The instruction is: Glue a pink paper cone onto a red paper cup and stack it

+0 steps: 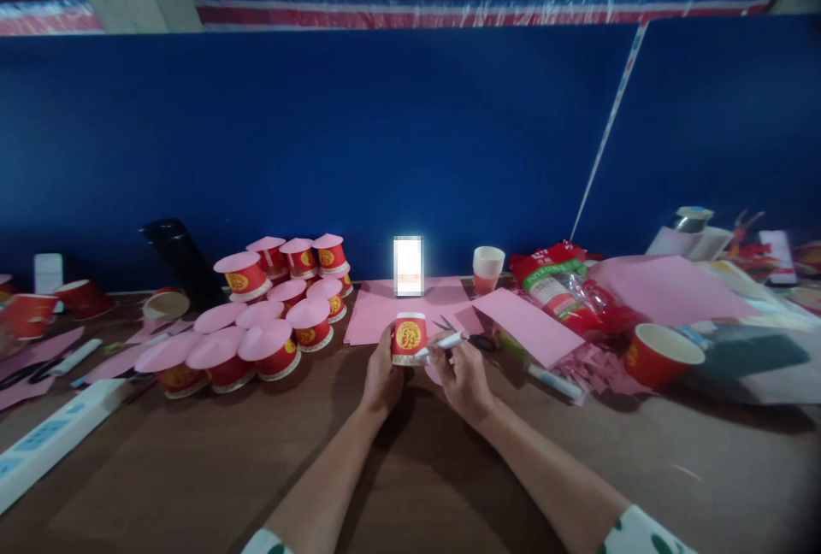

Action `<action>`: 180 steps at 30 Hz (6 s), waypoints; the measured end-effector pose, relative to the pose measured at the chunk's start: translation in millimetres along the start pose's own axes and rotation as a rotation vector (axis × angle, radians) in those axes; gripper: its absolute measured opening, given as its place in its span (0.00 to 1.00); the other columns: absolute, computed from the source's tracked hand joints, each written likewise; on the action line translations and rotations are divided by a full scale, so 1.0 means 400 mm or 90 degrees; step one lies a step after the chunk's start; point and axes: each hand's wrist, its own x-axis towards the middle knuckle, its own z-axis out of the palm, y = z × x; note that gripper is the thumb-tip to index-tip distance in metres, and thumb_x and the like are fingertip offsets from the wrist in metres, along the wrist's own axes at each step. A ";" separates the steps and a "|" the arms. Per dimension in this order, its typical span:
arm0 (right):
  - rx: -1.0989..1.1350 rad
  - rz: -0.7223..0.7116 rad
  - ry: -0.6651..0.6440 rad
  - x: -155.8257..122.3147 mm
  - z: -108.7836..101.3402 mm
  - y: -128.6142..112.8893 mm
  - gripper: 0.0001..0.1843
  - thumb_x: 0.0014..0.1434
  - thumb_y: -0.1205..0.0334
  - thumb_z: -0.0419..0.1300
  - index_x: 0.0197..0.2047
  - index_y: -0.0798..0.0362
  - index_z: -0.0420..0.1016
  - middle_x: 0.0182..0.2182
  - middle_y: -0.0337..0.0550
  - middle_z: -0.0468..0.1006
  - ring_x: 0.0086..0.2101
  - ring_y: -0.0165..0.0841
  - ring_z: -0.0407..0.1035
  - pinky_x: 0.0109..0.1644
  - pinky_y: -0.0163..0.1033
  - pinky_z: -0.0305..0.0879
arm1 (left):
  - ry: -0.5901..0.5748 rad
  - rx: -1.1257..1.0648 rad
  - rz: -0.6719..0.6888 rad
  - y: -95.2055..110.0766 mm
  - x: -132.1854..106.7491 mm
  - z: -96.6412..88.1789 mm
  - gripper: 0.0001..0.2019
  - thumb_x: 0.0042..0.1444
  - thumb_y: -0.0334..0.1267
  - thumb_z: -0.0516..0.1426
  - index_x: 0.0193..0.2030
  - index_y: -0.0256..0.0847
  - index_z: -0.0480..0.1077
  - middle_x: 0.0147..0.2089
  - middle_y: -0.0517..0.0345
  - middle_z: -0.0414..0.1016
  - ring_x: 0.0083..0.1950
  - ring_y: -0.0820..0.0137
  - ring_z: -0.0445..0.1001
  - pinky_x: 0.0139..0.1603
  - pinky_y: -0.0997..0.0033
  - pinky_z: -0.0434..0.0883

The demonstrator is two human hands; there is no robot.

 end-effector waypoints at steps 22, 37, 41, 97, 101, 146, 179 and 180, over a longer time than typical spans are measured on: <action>0.014 0.004 -0.013 0.001 -0.001 0.001 0.08 0.62 0.63 0.49 0.35 0.53 0.68 0.31 0.44 0.76 0.32 0.34 0.70 0.37 0.37 0.65 | -0.001 -0.006 -0.001 0.012 -0.001 -0.003 0.22 0.49 0.30 0.50 0.54 0.39 0.63 0.45 0.53 0.75 0.42 0.67 0.73 0.41 0.70 0.70; 0.018 0.004 -0.018 0.002 0.003 0.004 0.08 0.62 0.64 0.50 0.33 0.54 0.68 0.28 0.44 0.75 0.30 0.34 0.70 0.35 0.37 0.64 | 0.002 0.028 0.020 -0.007 0.004 -0.004 0.25 0.48 0.29 0.50 0.56 0.38 0.61 0.48 0.52 0.74 0.46 0.66 0.72 0.44 0.68 0.68; 0.004 0.001 -0.017 0.001 0.005 0.005 0.09 0.62 0.63 0.49 0.34 0.54 0.68 0.28 0.45 0.75 0.30 0.34 0.69 0.35 0.37 0.64 | -0.002 0.013 0.014 -0.008 0.004 -0.004 0.24 0.49 0.30 0.50 0.56 0.38 0.61 0.46 0.52 0.75 0.41 0.67 0.73 0.40 0.70 0.69; 0.003 0.020 0.003 0.008 -0.001 0.012 0.09 0.62 0.62 0.49 0.33 0.53 0.68 0.26 0.44 0.75 0.28 0.33 0.70 0.33 0.36 0.66 | -0.007 0.013 0.025 -0.011 0.006 -0.001 0.24 0.50 0.31 0.49 0.56 0.38 0.60 0.47 0.52 0.75 0.44 0.66 0.74 0.44 0.68 0.69; 0.016 0.028 -0.008 0.008 0.000 0.014 0.10 0.62 0.62 0.48 0.31 0.53 0.67 0.26 0.44 0.74 0.27 0.33 0.69 0.32 0.35 0.65 | -0.003 0.021 0.031 -0.024 0.010 0.001 0.23 0.51 0.32 0.49 0.57 0.38 0.60 0.48 0.51 0.74 0.45 0.66 0.73 0.46 0.67 0.69; -0.013 0.033 0.037 0.012 -0.003 0.012 0.10 0.62 0.62 0.49 0.31 0.53 0.67 0.24 0.42 0.74 0.25 0.31 0.69 0.31 0.34 0.64 | -0.010 0.014 0.041 -0.013 0.008 0.001 0.23 0.48 0.30 0.49 0.54 0.38 0.63 0.47 0.53 0.75 0.44 0.67 0.73 0.45 0.67 0.69; -0.003 0.046 0.019 0.015 -0.006 0.012 0.11 0.62 0.62 0.49 0.30 0.54 0.66 0.24 0.43 0.74 0.26 0.32 0.69 0.31 0.34 0.64 | 0.010 -0.005 0.060 -0.024 0.012 0.004 0.23 0.48 0.30 0.49 0.53 0.38 0.64 0.48 0.52 0.75 0.46 0.65 0.73 0.47 0.65 0.69; -0.005 0.043 0.019 0.015 -0.006 0.012 0.11 0.62 0.62 0.49 0.30 0.54 0.66 0.24 0.43 0.74 0.26 0.32 0.69 0.32 0.34 0.63 | 0.009 -0.006 0.059 -0.023 0.012 0.003 0.23 0.48 0.30 0.49 0.53 0.39 0.64 0.47 0.52 0.75 0.46 0.65 0.73 0.47 0.64 0.69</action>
